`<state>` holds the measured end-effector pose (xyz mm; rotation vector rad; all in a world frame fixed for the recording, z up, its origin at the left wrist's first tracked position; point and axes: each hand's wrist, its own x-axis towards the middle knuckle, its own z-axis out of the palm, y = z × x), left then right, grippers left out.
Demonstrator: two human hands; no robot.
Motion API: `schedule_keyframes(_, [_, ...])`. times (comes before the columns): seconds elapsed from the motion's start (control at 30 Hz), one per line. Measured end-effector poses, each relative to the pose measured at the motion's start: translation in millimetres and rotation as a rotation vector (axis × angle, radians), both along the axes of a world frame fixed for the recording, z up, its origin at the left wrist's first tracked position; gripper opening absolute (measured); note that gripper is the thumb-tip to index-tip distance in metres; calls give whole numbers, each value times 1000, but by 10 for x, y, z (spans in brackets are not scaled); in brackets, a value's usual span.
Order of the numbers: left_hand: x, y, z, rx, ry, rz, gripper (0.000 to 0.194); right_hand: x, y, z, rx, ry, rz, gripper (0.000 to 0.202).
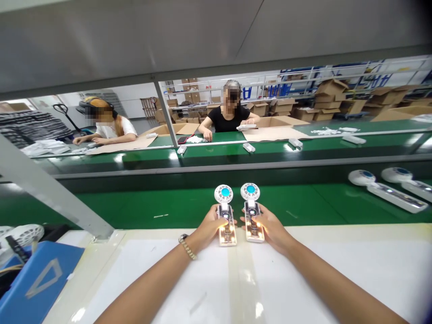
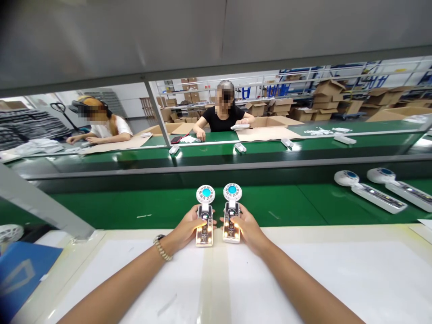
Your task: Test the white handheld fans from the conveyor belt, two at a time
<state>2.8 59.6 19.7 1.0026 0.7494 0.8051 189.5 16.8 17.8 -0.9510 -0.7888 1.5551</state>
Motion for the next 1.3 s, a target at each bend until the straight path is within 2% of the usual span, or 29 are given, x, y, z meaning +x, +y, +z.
schedule_keyframes(0.37, [1, -1, -20, 64, -8, -18, 41, -14, -30, 56, 13, -47, -8, 47])
schedule_keyframes(0.67, [25, -5, 1, 58, 18, 6, 40, -5, -16, -21, 30, 3, 12, 51])
schedule_keyframes(1.07, [25, 13, -34, 62, -7, -6, 43, -11, -15, -11, -5, 3, 21, 42])
schedule_keyframes(1.3, [6, 13, -35, 57, -45, -31, 47, -13, -21, -11, 34, 69, 30, 48])
